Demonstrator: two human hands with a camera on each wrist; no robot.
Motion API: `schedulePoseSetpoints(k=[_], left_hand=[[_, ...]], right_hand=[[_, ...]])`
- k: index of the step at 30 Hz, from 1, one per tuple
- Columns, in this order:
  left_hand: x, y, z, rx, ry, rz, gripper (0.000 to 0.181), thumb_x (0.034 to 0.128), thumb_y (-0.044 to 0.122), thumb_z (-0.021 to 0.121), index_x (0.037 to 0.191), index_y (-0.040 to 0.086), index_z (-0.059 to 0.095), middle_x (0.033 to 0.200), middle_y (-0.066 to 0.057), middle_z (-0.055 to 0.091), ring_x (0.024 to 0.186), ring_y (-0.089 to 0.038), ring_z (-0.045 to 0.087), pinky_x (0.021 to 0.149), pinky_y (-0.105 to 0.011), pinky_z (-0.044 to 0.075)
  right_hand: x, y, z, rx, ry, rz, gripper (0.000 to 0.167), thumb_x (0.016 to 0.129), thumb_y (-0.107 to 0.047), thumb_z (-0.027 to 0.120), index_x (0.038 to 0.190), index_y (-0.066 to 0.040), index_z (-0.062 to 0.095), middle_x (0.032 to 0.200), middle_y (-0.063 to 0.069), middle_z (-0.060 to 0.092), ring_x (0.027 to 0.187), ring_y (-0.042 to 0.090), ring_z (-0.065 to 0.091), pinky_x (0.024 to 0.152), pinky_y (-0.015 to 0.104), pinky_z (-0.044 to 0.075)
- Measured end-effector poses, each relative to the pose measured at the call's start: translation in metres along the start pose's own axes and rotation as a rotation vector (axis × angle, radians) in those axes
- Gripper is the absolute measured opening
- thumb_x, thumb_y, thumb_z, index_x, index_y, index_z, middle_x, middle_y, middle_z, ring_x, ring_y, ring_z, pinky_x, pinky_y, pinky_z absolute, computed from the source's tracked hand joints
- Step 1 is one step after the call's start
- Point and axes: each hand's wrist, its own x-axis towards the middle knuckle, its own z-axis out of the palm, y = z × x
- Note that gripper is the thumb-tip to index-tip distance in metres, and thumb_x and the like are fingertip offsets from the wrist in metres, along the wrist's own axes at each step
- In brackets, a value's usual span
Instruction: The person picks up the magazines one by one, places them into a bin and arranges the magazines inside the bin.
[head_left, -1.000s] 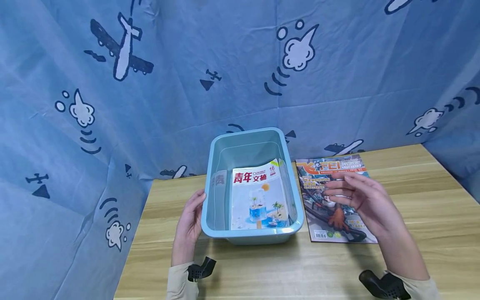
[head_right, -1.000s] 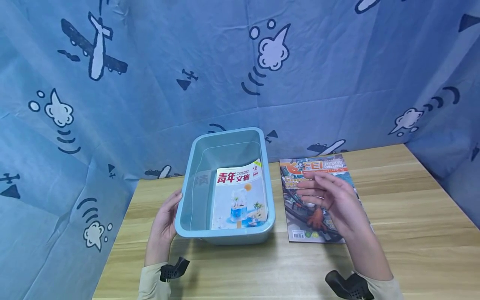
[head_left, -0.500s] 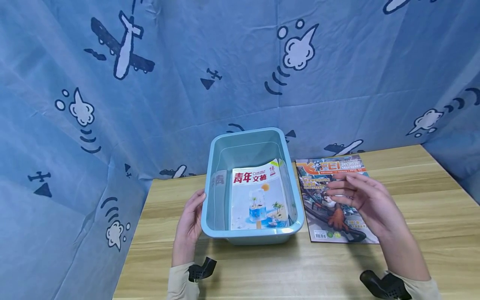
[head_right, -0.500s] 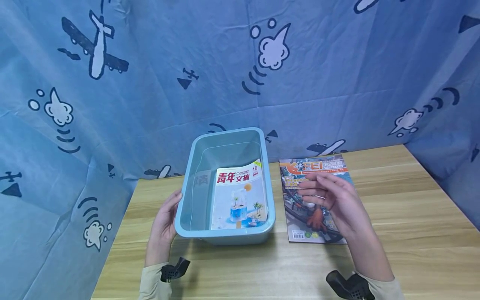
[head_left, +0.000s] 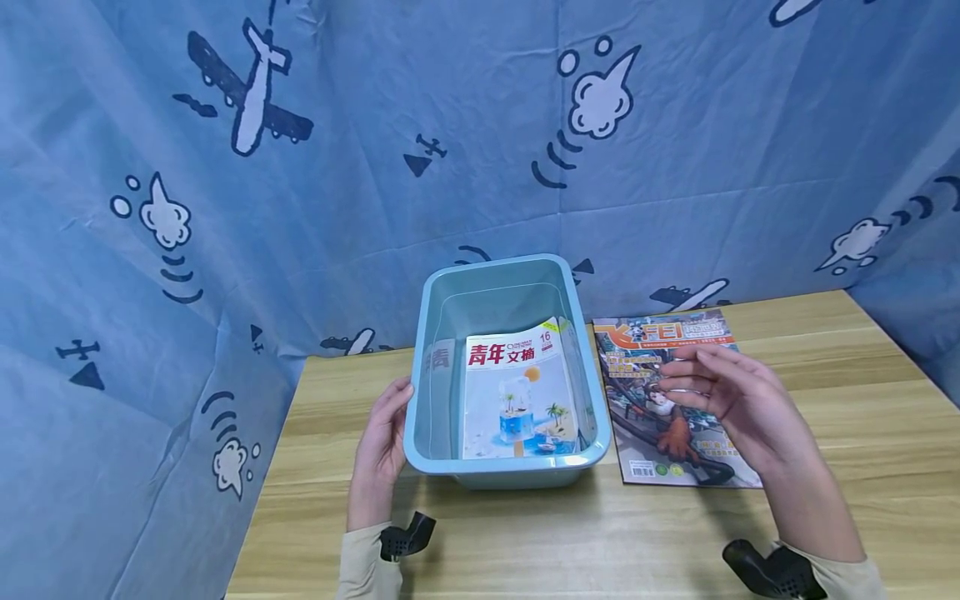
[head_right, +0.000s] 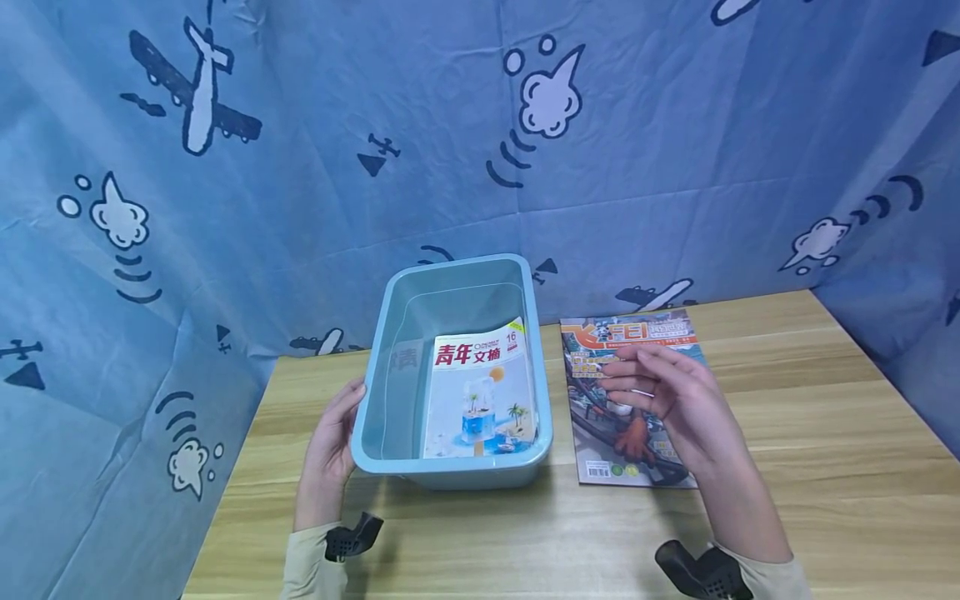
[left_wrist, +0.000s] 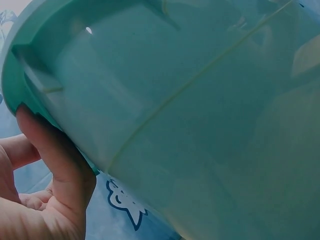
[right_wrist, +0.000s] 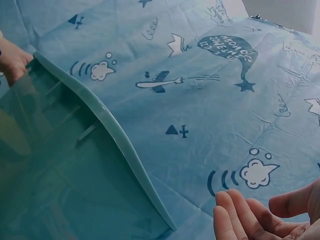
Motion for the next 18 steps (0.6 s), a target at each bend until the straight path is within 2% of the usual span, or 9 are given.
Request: schedulePoseSetpoints(k=[9,18], left_hand=[[0.0009,0.0005,0.0019,-0.006,0.020,-0.003,0.021,0.1102,0.008,0.046,0.129,0.001,0.053,0.117,-0.013,0.069,0.097,-0.017,0.075,0.095,-0.027,0.056],[0.0024,0.0007,0.0055,0.003,0.039,0.017,0.019,0.1098,0.007,0.047,0.126,0.001,0.054,0.113,-0.012,0.071,0.094,-0.016,0.076,0.091,-0.026,0.058]], right_hand=[[0.0015,-0.0038,0.0014,-0.019,0.019,0.014,0.041,0.112,0.000,0.030,0.115,0.004,0.071,0.107,0.021,0.076,0.095,0.032,0.076,0.085,0.040,0.065],[0.0041,-0.0050,0.0023,0.017,0.003,0.014,0.041,0.112,0.001,0.029,0.116,0.007,0.070,0.107,0.023,0.075,0.096,0.033,0.076,0.085,0.041,0.065]])
